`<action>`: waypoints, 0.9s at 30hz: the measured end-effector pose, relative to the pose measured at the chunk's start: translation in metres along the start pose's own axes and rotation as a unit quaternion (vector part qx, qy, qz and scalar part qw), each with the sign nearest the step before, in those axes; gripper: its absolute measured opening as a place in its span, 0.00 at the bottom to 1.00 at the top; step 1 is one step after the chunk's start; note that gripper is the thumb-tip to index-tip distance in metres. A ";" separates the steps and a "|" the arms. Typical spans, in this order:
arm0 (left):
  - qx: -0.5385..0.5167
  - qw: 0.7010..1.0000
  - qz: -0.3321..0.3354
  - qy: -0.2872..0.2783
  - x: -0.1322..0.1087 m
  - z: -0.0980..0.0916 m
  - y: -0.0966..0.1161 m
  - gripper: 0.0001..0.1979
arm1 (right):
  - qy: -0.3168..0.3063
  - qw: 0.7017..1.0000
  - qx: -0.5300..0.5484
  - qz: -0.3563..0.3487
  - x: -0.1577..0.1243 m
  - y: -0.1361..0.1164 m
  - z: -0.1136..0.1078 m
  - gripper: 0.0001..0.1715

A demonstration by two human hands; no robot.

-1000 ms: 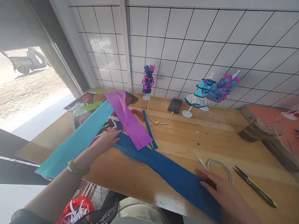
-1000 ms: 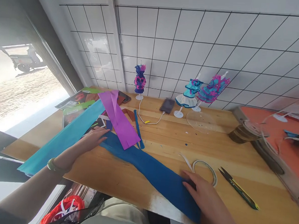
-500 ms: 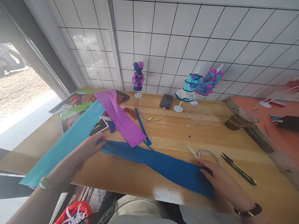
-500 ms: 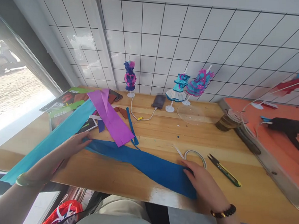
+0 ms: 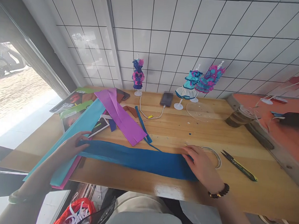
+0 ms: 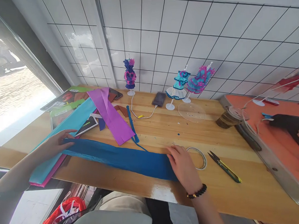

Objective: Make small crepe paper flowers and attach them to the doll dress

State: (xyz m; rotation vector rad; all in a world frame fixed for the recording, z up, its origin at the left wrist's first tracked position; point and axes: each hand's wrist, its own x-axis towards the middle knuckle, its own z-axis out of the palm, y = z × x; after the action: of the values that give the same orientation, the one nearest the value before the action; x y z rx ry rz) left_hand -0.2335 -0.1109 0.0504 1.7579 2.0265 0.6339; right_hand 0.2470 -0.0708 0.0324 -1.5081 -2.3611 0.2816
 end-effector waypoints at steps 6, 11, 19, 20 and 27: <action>0.016 0.998 -0.012 -0.058 0.002 0.004 0.005 0.29 | -0.040 0.992 0.058 -0.107 0.034 -0.074 0.026 0.12; 0.007 0.998 -0.016 -0.059 -0.001 0.002 0.005 0.30 | -0.072 0.987 -0.035 -0.139 0.051 -0.091 0.049 0.10; -0.002 0.999 -0.008 -0.044 -0.001 0.006 -0.006 0.33 | -0.072 0.990 0.051 -0.114 0.051 -0.085 0.049 0.11; 0.002 0.999 -0.010 -0.046 0.000 0.006 -0.007 0.33 | -0.069 0.989 0.087 -0.101 0.051 -0.083 0.045 0.11; 0.091 0.995 -0.015 -0.039 0.003 0.001 -0.015 0.26 | -0.040 0.976 0.214 0.003 0.047 -0.059 0.020 0.12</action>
State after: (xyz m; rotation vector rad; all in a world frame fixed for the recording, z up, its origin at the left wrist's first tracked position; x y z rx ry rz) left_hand -0.2454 -0.1095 0.0412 1.8179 2.1094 0.3753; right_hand 0.1718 -0.0532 0.0410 -1.3136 -2.1677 0.8084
